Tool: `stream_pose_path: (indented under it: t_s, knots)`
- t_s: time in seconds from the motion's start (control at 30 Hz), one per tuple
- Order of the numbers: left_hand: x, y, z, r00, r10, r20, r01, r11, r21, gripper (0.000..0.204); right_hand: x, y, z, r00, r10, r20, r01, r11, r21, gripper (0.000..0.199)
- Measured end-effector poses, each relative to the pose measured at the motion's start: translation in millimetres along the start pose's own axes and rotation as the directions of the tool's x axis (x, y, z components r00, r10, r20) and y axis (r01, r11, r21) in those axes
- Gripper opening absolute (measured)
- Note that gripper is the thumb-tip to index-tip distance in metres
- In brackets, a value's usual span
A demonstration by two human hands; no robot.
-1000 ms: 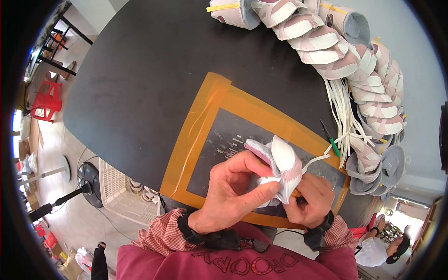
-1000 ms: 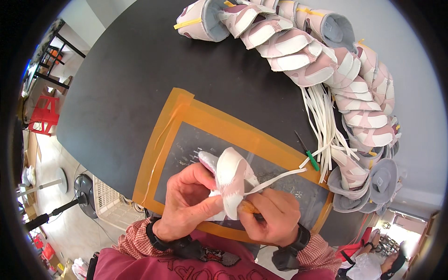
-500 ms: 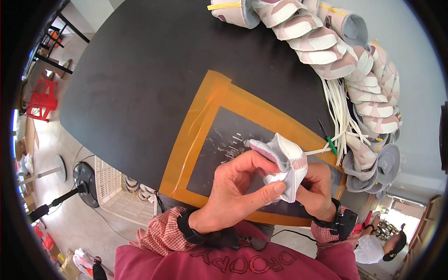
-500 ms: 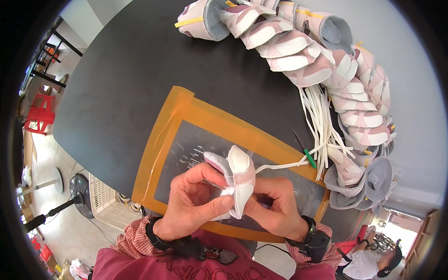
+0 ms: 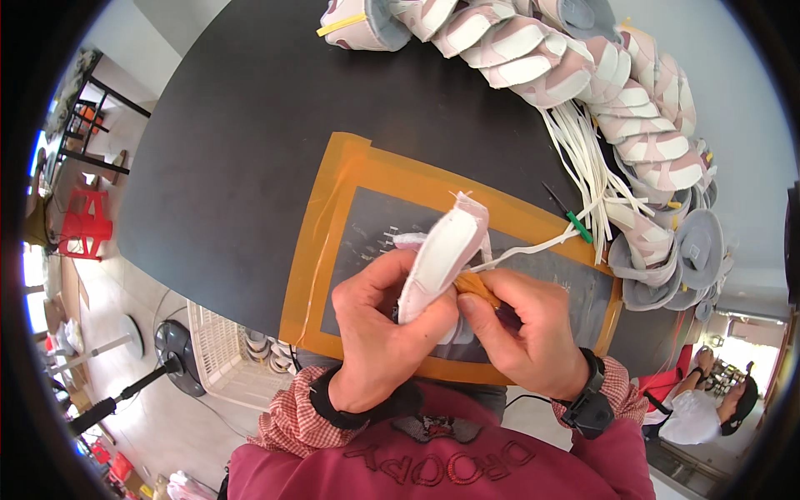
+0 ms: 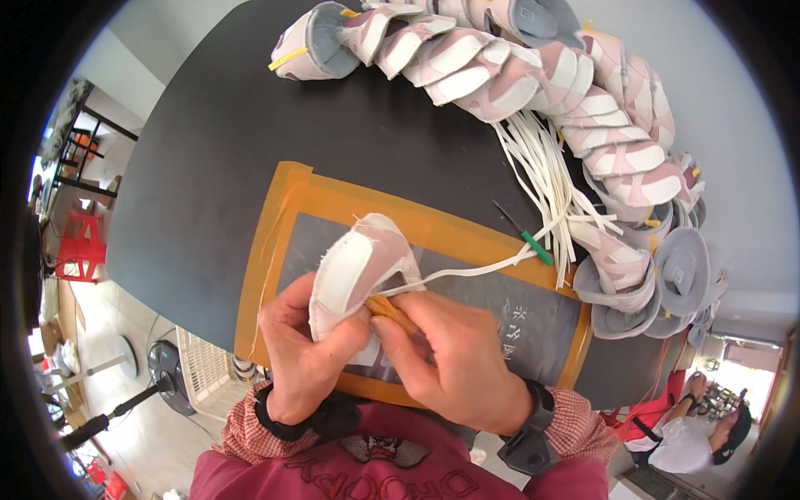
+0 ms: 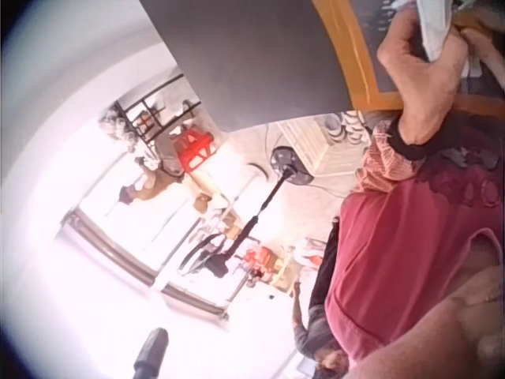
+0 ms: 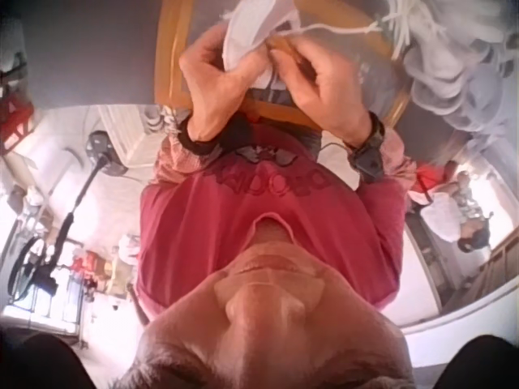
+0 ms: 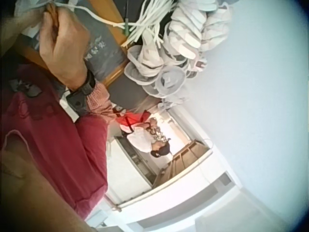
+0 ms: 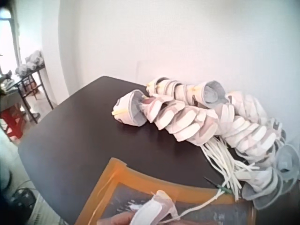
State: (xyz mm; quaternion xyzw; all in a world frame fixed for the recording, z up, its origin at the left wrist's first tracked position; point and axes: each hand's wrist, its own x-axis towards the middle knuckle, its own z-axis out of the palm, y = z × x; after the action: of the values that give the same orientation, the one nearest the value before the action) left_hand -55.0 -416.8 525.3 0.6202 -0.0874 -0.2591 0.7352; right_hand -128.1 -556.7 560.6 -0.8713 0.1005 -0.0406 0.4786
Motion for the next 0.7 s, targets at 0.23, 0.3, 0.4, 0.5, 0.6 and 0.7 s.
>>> stream_pose_path:
  t_s: [0.23, 0.3, 0.4, 0.5, 0.6, 0.7]
  knots:
    - [-1, -10, 6, 0.958, 0.226, -0.177, -0.178, 0.951, 0.255, 0.017, -6, 4, 6, 0.997, -0.042, -0.069, 0.04, 0.999, -0.031, 0.012]
    - [0, -14, 5, 0.936, 0.298, -0.185, -0.224, 0.914, 0.34, 0.014, -8, 2, 5, 0.998, -0.041, -0.055, 0.037, 0.996, -0.082, 0.013]
    - [2, -15, 4, 0.897, 0.362, -0.253, -0.246, 0.885, 0.396, 0.011, -13, -1, 4, 0.998, -0.044, -0.045, 0.035, 0.984, -0.175, 0.015]
    - [1, -13, 4, 0.919, 0.313, -0.24, -0.218, 0.91, 0.353, 0.013, -18, -3, 1, 0.996, -0.063, -0.057, 0.048, 0.97, -0.237, 0.017]
    - [0, -13, 5, 0.921, 0.317, -0.228, -0.232, 0.914, 0.334, 0.013, -21, -2, 1, 0.992, -0.096, -0.08, 0.071, 0.959, -0.275, 0.014]
    - [10, -8, -4, 0.861, 0.374, -0.345, -0.2, 0.873, 0.446, 0.013, -33, -7, -4, 0.988, -0.113, -0.101, 0.075, 0.943, -0.323, 0.01]
